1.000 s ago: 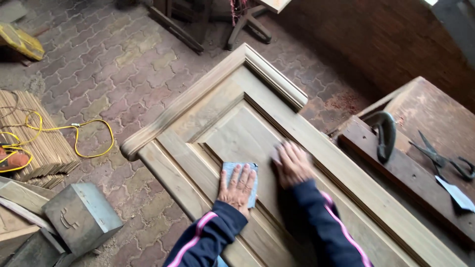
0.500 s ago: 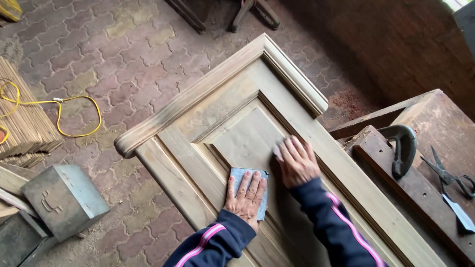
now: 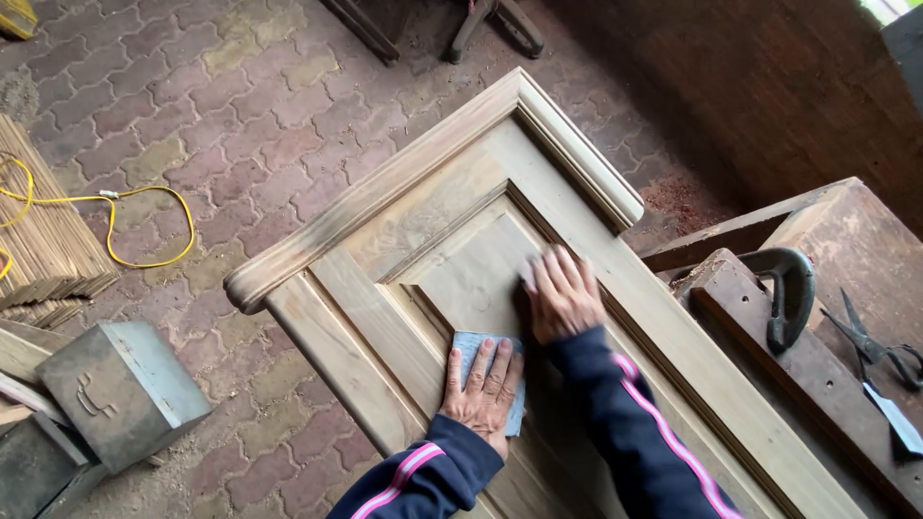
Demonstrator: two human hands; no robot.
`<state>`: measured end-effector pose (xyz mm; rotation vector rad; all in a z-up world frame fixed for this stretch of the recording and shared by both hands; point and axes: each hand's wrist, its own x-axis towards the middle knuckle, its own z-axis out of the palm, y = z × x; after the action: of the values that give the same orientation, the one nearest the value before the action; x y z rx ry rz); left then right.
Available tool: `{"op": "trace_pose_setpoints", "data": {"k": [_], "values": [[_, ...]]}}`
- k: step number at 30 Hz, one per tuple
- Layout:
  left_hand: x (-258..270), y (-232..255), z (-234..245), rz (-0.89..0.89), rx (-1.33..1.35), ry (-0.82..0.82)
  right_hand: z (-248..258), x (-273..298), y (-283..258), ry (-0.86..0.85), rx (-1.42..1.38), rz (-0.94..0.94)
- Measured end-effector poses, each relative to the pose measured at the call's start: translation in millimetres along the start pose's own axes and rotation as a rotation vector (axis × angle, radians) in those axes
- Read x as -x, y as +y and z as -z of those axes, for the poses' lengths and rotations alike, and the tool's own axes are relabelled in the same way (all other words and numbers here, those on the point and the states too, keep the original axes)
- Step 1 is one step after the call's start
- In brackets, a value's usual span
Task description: Sanding a large wooden panel using sandpaper by hand.
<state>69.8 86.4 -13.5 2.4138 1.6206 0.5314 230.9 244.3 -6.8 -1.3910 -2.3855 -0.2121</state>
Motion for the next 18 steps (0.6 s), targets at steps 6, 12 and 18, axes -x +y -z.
{"op": "trace_pose_setpoints", "data": {"k": [6,12,18], "values": [[-4.6,2.1,12.0,0.030,0.036,-0.182,-15.5,-25.2,-5.5,0.031,0.013,-0.074],[-4.2,1.4,11.2,0.016,0.023,-0.140,-5.2,8.1,2.1,0.016,0.035,0.026],[-2.1,3.0,7.6,0.019,-0.010,-0.202,-26.0,-39.1,-14.1,0.016,0.059,-0.097]]}}
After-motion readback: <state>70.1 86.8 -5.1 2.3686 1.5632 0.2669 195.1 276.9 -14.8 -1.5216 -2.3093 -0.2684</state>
